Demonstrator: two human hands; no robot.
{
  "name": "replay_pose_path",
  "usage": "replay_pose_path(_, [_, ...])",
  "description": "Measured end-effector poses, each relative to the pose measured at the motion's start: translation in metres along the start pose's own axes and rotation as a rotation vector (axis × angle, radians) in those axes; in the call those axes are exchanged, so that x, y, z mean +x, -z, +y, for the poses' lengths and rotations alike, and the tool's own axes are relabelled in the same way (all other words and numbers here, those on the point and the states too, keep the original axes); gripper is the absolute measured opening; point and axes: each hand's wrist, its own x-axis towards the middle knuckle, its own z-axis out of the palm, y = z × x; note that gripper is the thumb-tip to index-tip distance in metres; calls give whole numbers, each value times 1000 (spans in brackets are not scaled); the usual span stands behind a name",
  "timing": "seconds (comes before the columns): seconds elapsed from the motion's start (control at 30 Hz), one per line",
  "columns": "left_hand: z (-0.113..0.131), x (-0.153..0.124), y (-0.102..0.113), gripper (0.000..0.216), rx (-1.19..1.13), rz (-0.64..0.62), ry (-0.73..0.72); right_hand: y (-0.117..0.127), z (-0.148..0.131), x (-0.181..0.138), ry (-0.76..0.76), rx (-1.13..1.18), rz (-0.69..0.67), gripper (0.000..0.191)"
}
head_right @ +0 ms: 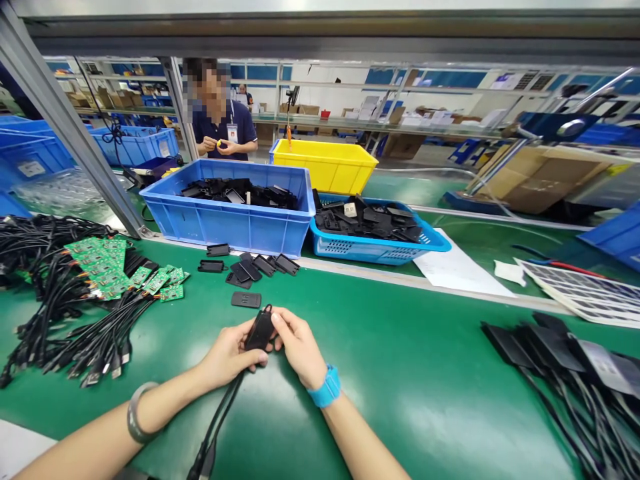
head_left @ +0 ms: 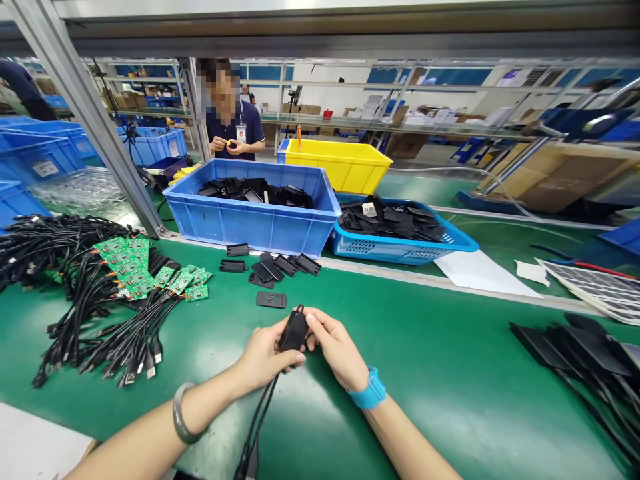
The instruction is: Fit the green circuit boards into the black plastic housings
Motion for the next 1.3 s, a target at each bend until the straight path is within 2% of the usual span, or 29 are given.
replay_pose_path(0.13, [3, -2, 0, 67, 33, 9, -30, 1, 2, 0, -24, 34, -44, 41])
replay_pose_path(0.23, [8, -4, -2, 61, 43, 7, -60, 2, 1, 0, -33, 51, -68, 42])
replay_pose_path(0.37, [10, -3, -6, 46, -6, 17, -11, 0, 1, -1, -14, -65, 3, 45])
replay_pose_path(0.43, [7, -1, -8, 48, -66, 40, 19, -5, 4, -3, 27, -198, 48, 46])
replay_pose_path(0.5, [2, 2, -10, 61, -160, 35, 3, -10, 9, -5, 132, -394, 100, 47])
replay_pose_path(0.57, [-3, 3, -9, 82, -227, -13, -31, -12, 15, -6, 248, -621, 132, 58])
replay_pose_path(0.63, [-4, 4, -5, 100, -178, -75, -52, -8, 19, -4, 320, -845, 131, 65])
replay_pose_path(0.7, [4, 4, 4, 102, 25, -63, -80, 5, 19, 0, 339, -1079, 142, 60])
replay_pose_path(0.8, [33, -2, 32, 72, 558, 85, -151, 31, 14, 6, 284, -1470, 280, 53])
replay_pose_path(0.87, [54, -11, 59, 51, 1000, 229, -109, 44, 9, 6, 268, -1643, 401, 50])
replay_pose_path(0.9, [63, -17, 74, 45, 1214, 323, -12, 48, 8, 5, 288, -1677, 443, 48])
replay_pose_path(0.93, [69, -23, 90, 40, 1398, 428, 141, 49, 7, 4, 324, -1678, 460, 47])
replay_pose_path(0.97, [73, -31, 106, 36, 1465, 515, 240, 48, 6, 2, 365, -1656, 453, 45])
replay_pose_path(1.03, [73, -48, 135, 30, 1522, 626, 371, 41, 7, -1, 432, -1570, 379, 41])
replay_pose_path(1.1, [68, -63, 160, 28, 1548, 676, 462, 33, 8, -3, 460, -1452, 275, 39])
replay_pose_path(1.2, [66, -80, 178, 24, 1570, 709, 486, 22, 6, -5, 432, -1213, 134, 38])
replay_pose_path(1.3, [77, -84, 169, 30, 1554, 792, 341, 12, 0, -9, 361, -884, -25, 35])
